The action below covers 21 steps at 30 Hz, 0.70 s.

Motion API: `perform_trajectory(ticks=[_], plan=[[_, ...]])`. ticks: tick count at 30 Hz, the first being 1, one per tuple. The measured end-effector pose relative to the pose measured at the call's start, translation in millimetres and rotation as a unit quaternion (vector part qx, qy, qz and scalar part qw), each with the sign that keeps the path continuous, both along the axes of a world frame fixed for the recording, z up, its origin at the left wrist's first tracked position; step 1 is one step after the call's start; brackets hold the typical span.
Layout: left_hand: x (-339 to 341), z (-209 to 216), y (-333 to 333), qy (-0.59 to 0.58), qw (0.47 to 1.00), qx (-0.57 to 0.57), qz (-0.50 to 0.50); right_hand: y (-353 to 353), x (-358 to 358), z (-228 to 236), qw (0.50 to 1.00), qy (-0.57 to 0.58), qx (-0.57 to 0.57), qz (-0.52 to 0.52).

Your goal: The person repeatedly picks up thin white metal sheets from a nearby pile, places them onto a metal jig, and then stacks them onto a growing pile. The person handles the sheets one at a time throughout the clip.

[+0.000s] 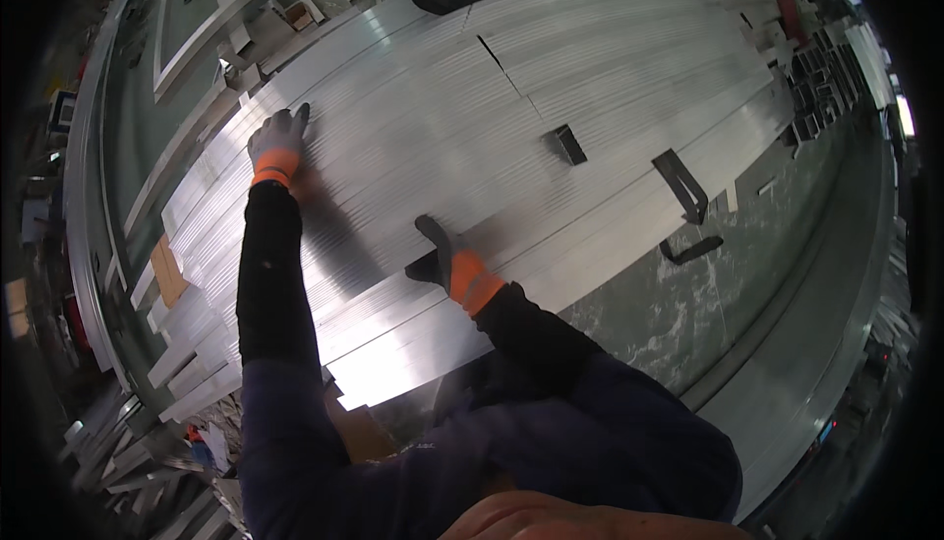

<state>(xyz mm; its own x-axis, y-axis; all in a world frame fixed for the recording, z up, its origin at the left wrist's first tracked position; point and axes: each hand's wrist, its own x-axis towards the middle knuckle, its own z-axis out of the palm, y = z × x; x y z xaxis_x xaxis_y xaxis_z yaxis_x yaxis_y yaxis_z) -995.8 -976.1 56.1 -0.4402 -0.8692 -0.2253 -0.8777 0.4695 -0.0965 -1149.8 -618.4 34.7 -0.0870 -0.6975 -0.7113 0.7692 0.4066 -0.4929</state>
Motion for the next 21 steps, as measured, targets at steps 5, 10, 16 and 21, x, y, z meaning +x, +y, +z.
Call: perform_trajectory(ticks=[5, 10, 16, 21], plan=[[-26.1, 24.7, 27.7, 0.077, 0.99, -0.056, 0.102, -6.1, 0.5, 9.5, 0.999, -0.032, 0.025, -0.03], [-26.7, 25.2, 33.5, 0.022, 0.993, -0.062, 0.1, -10.3, -6.3, 28.0, 0.996, -0.06, 0.07, -0.007], [-44.7, 28.5, 56.4, -0.065, 0.953, -0.294, -0.027, -6.3, -15.8, 18.2, 0.996, 0.0, 0.059, 0.065], [-24.1, -26.5, 105.8, 0.177, 0.961, -0.21, -0.033, -0.3, -11.1, 15.6, 0.99, 0.049, 0.074, 0.112]])
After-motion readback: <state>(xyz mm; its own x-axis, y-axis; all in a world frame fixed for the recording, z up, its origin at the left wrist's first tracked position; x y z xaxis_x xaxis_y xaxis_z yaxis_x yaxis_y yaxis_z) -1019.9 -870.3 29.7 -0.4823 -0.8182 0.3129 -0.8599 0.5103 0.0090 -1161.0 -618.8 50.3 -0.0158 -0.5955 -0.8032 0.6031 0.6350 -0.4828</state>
